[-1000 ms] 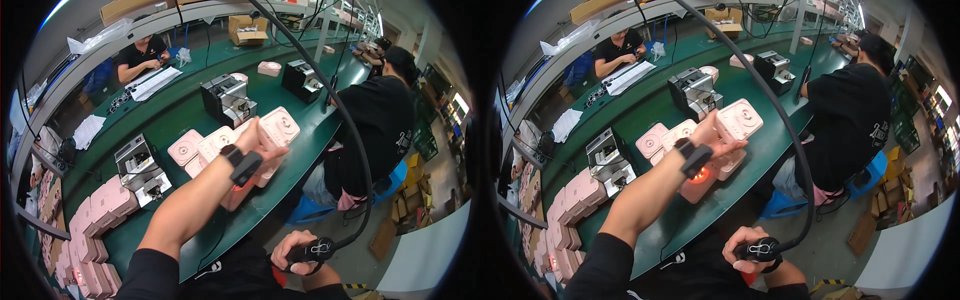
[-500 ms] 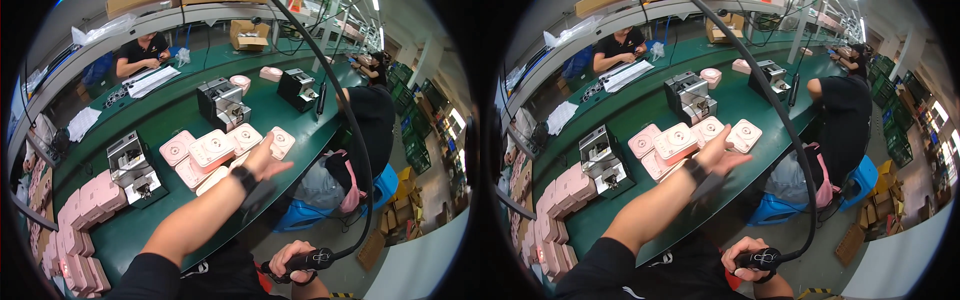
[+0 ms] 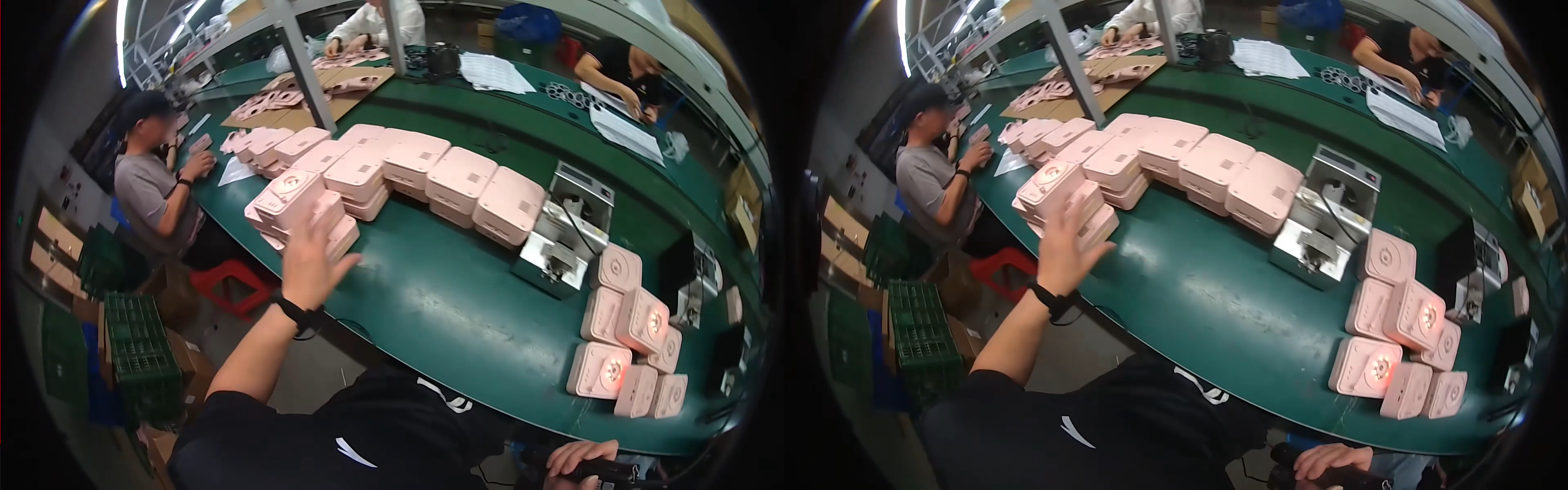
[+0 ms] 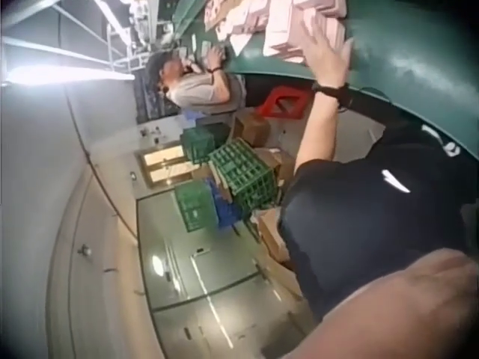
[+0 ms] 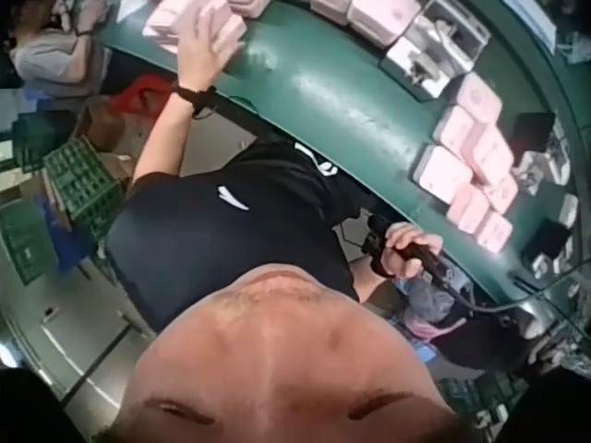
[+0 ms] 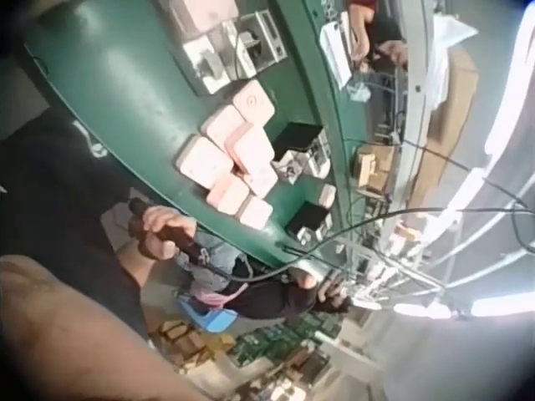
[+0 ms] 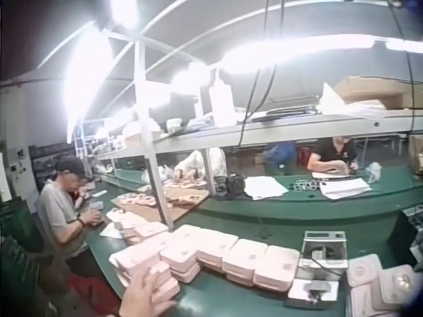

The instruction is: The person picks up a pink electronic device, turns it over, and uses a power screwdriver to drive screws into the back panel before setting it aside and repeating the process.

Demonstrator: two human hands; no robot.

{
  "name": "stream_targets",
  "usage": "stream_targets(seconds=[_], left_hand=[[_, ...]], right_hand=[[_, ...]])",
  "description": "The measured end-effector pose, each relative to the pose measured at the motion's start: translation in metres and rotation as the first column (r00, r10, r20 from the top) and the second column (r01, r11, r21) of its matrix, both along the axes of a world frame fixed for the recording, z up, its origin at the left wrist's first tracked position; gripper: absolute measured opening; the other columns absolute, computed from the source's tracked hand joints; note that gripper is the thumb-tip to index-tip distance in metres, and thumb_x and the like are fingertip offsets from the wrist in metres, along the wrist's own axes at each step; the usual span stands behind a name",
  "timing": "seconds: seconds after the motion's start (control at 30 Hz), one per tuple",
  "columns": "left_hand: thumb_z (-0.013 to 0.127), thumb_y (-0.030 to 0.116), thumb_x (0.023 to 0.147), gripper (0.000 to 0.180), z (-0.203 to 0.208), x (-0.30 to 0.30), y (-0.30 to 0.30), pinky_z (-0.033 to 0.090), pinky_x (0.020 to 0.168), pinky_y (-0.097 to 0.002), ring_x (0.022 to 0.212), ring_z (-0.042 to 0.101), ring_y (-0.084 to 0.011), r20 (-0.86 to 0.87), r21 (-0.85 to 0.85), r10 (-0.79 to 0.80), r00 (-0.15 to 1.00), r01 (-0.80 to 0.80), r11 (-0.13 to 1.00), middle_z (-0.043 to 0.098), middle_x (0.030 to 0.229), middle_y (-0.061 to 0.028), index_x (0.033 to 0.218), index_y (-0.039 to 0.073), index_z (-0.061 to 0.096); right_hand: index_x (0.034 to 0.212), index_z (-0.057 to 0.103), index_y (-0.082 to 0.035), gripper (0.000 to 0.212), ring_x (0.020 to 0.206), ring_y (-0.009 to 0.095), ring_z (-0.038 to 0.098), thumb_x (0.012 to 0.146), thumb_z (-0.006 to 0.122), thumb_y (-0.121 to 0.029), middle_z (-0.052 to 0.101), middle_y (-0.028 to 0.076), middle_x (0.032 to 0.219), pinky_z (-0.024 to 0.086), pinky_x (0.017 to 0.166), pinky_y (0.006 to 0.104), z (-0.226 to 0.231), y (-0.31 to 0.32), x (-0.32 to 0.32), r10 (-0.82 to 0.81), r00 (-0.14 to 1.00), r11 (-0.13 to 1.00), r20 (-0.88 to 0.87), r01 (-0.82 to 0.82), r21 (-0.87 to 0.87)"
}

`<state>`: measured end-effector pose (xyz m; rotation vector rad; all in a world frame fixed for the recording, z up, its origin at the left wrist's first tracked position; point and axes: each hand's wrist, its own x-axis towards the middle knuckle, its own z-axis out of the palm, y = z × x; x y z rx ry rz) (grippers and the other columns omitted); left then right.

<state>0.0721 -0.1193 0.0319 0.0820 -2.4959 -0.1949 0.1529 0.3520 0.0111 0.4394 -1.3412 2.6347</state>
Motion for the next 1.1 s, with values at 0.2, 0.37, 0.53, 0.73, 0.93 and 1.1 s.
stream_targets(seconds=[0.2,0.37,0.53,0.73,0.93,1.1], left_hand=[[0.087,0.029,0.069,0.077,0.002,0.028,-0.062,0.043,0.104,-0.0437,0.125,0.048,-0.0416,-0.142,-0.024,0.281,0.949,-0.287,0.958,0.051,0.135,-0.0235,0.134,0.005,0.053],[0.087,0.034,0.066,0.088,0.024,0.018,-0.122,0.044,0.102,-0.0430,0.124,0.051,-0.0397,-0.166,0.027,0.559,0.812,-0.563,0.826,0.050,0.136,-0.0216,0.141,0.009,0.049],[0.087,0.032,0.065,0.091,0.029,0.031,-0.155,0.043,0.105,-0.0416,0.126,0.050,-0.0367,0.246,0.251,0.352,0.903,-0.410,0.877,0.051,0.136,-0.0197,0.143,0.010,0.047],[0.088,0.026,0.063,0.094,0.036,0.027,-0.134,0.044,0.104,-0.0413,0.124,0.052,-0.0366,-0.009,0.248,0.218,0.976,-0.209,0.946,0.050,0.138,-0.0195,0.145,0.010,0.045],[0.089,0.018,0.059,0.099,0.016,0.002,-0.043,0.041,0.108,-0.0416,0.127,0.051,-0.0315,-0.087,0.436,-0.273,0.958,0.283,0.854,0.048,0.140,-0.0178,0.144,-0.001,0.041],[0.089,0.019,0.060,0.093,0.021,-0.053,0.097,0.041,0.106,-0.0438,0.127,0.051,-0.0339,-0.125,0.671,-0.726,0.677,0.597,0.441,0.050,0.137,-0.0206,0.140,-0.002,0.045]], right_hand=[[0.107,0.050,-0.004,0.049,0.058,0.022,0.055,0.084,0.077,-0.038,0.058,0.010,0.073,0.046,0.054,0.0328,0.018,-0.036,-0.039,0.193,0.979,0.978,-0.064,-0.187,0.093],[0.107,0.050,-0.003,0.048,0.058,0.023,0.055,0.085,0.077,-0.036,0.057,0.011,0.073,0.046,0.054,0.0332,0.024,-0.053,-0.046,0.212,0.975,0.964,-0.065,-0.198,0.176],[0.107,0.050,-0.003,0.048,0.059,0.023,0.056,0.084,0.078,-0.035,0.057,0.011,0.074,0.046,0.053,0.0335,0.025,-0.062,-0.049,0.219,0.975,0.963,-0.037,-0.210,0.170],[0.106,0.050,-0.003,0.049,0.057,0.023,0.055,0.083,0.078,-0.036,0.057,0.011,0.072,0.046,0.051,0.0326,0.026,-0.070,-0.045,0.138,0.990,0.977,0.002,-0.136,0.161],[0.106,0.051,-0.002,0.051,0.049,0.020,0.053,0.079,0.083,-0.031,0.056,0.009,0.064,0.043,0.043,0.0311,0.018,-0.053,-0.046,0.119,0.993,0.990,-0.021,-0.117,0.077],[0.105,0.054,0.002,0.042,0.055,0.021,0.056,0.080,0.080,-0.019,0.058,0.010,0.068,0.048,0.051,0.0345,0.027,-0.038,-0.028,0.104,0.992,0.955,-0.075,-0.079,0.284]])
